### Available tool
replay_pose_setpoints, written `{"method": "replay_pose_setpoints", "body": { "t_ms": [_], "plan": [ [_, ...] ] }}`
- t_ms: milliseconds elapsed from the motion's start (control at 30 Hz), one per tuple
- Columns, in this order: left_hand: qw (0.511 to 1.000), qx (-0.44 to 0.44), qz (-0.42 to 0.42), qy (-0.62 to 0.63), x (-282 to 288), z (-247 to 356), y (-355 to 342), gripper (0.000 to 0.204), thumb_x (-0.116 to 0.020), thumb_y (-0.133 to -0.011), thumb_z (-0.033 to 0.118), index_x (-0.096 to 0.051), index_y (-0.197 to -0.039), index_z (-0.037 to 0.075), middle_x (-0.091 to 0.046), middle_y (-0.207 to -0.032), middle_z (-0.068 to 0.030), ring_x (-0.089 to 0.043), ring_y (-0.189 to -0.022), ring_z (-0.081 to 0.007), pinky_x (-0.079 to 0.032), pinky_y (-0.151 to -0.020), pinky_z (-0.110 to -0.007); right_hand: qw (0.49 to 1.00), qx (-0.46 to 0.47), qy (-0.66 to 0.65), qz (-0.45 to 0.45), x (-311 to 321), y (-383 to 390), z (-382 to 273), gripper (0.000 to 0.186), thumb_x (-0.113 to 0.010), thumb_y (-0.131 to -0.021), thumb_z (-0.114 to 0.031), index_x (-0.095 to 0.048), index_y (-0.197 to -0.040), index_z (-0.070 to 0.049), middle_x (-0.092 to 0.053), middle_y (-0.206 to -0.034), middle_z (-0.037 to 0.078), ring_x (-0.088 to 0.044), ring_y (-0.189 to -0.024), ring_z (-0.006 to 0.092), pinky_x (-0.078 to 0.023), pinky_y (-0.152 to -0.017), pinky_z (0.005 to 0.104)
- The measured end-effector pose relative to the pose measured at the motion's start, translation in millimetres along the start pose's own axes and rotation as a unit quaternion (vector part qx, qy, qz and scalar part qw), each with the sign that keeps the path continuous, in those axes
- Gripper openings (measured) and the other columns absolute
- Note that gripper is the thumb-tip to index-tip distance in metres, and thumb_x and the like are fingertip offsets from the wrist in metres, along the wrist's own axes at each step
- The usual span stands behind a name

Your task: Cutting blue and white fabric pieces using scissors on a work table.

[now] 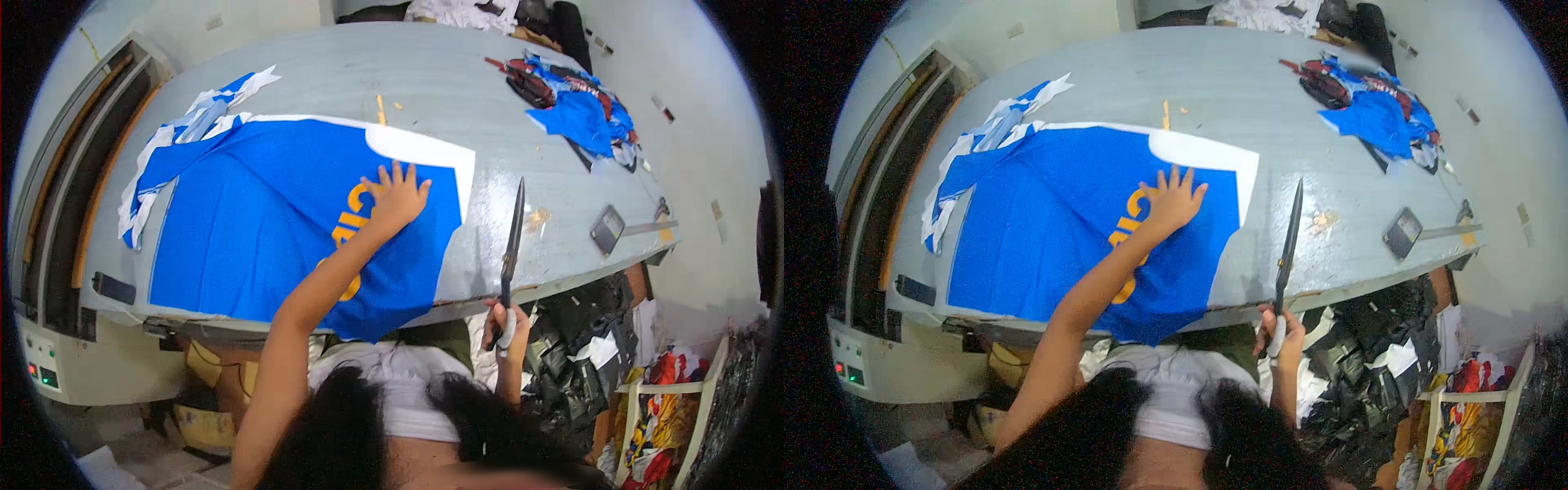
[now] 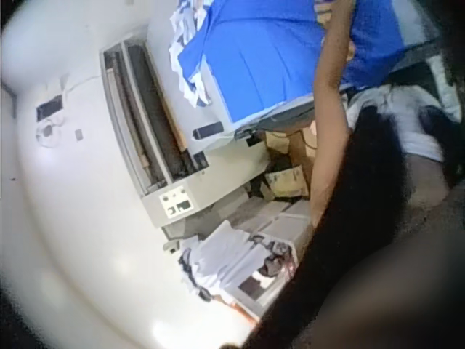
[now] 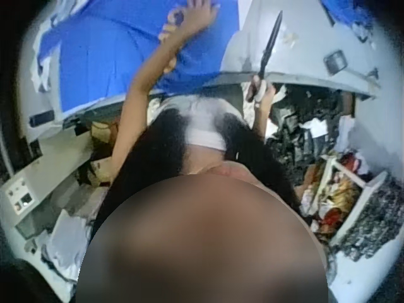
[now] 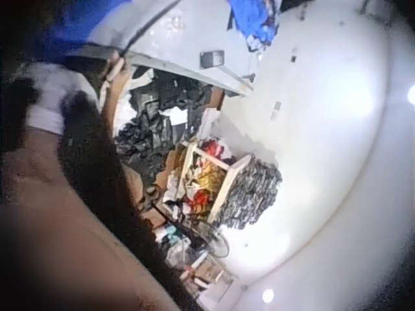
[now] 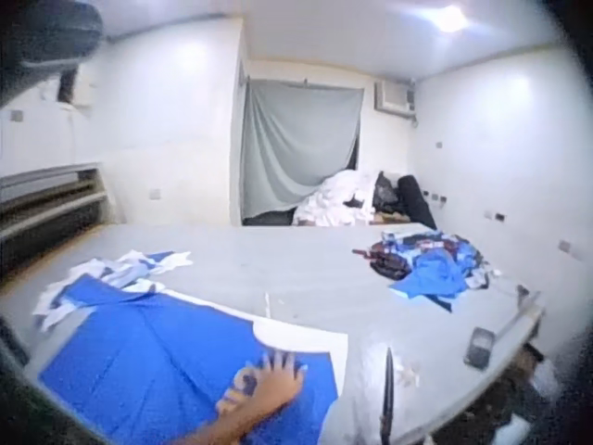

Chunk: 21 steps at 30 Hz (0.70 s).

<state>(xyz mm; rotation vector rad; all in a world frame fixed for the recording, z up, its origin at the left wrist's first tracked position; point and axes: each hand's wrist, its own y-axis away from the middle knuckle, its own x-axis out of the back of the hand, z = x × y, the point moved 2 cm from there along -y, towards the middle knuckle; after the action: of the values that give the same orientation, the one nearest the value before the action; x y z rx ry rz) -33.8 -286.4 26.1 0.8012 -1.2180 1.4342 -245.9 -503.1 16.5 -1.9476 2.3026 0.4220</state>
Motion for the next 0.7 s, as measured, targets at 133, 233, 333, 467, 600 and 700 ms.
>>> {"method": "replay_pose_setpoints", "body": {
  "t_ms": [133, 233, 333, 467, 600, 700],
  "plan": [
    [0.998, -0.037, 0.025, 0.033, -8.6, 1.8, -2.1, 0.052, -0.038, -0.089, 0.045, -0.041, -0.130, 0.012, -0.032, -0.139, -0.0143, -0.023, -0.129, -0.0390, -0.012, -0.097, -0.067, 0.986, 0.005, -0.141, -0.086, 6.5, -4.9, 7.2, 0.035, -0.055, -0.086, -0.034, -0.051, -0.094, 0.001, -0.047, -0.064, 0.004, -0.046, -0.040, 0.0139, -0.038, -0.033, 0.0274],
    [0.966, -0.235, -0.069, 0.082, -17.2, 14.0, -2.5, 0.048, -0.045, -0.087, 0.038, -0.044, -0.128, 0.012, -0.035, -0.138, -0.0116, -0.024, -0.131, -0.0284, -0.015, -0.104, -0.055, 0.952, -0.070, -0.256, -0.153, 6.3, -2.8, 15.2, 0.052, -0.041, -0.088, -0.053, -0.046, -0.097, -0.003, -0.044, -0.077, 0.004, -0.048, -0.054, 0.0154, -0.043, -0.043, 0.0316],
    [0.956, -0.265, -0.080, 0.093, -25.1, 20.1, -1.2, 0.049, -0.045, -0.087, 0.039, -0.044, -0.128, 0.012, -0.035, -0.138, -0.0103, -0.025, -0.131, -0.0273, -0.013, -0.103, -0.058, 0.948, -0.089, -0.272, -0.138, 7.5, -4.2, 13.8, 0.054, -0.038, -0.087, -0.057, -0.046, -0.097, -0.004, -0.044, -0.077, 0.004, -0.048, -0.055, 0.0164, -0.044, -0.046, 0.0337],
    [0.963, -0.252, -0.073, 0.057, -28.5, 21.5, 2.8, 0.054, -0.046, -0.086, 0.043, -0.042, -0.129, 0.011, -0.035, -0.138, -0.0097, -0.026, -0.131, -0.0266, -0.011, -0.101, -0.062, 0.975, -0.140, -0.148, -0.088, 4.0, -21.1, -0.6, 0.050, -0.044, -0.087, -0.054, -0.046, -0.090, -0.004, -0.047, -0.069, 0.006, -0.050, -0.051, 0.0187, -0.045, -0.044, 0.0348],
    [0.959, -0.262, -0.092, 0.049, -26.7, 21.7, -2.2, 0.071, -0.050, -0.079, 0.056, -0.039, -0.132, 0.010, -0.032, -0.140, -0.0091, -0.023, -0.132, -0.0269, -0.008, -0.100, -0.065, 0.976, -0.189, 0.023, -0.110, 6.9, -44.4, -22.3, 0.047, -0.048, -0.086, -0.052, -0.048, -0.077, -0.006, -0.047, -0.053, 0.006, -0.050, -0.044, 0.0186, -0.043, -0.042, 0.0302],
    [0.953, -0.267, -0.135, 0.049, -24.5, 18.9, -7.4, 0.080, -0.051, -0.075, 0.061, -0.035, -0.134, 0.009, -0.028, -0.142, -0.0087, -0.020, -0.133, -0.0279, -0.007, -0.100, -0.064, 0.944, -0.228, 0.174, -0.165, 22.4, -37.8, -39.2, 0.047, -0.051, -0.085, -0.052, -0.048, -0.074, -0.006, -0.051, -0.056, 0.004, -0.052, -0.048, 0.0134, -0.042, -0.047, 0.0257]
  ]
}}
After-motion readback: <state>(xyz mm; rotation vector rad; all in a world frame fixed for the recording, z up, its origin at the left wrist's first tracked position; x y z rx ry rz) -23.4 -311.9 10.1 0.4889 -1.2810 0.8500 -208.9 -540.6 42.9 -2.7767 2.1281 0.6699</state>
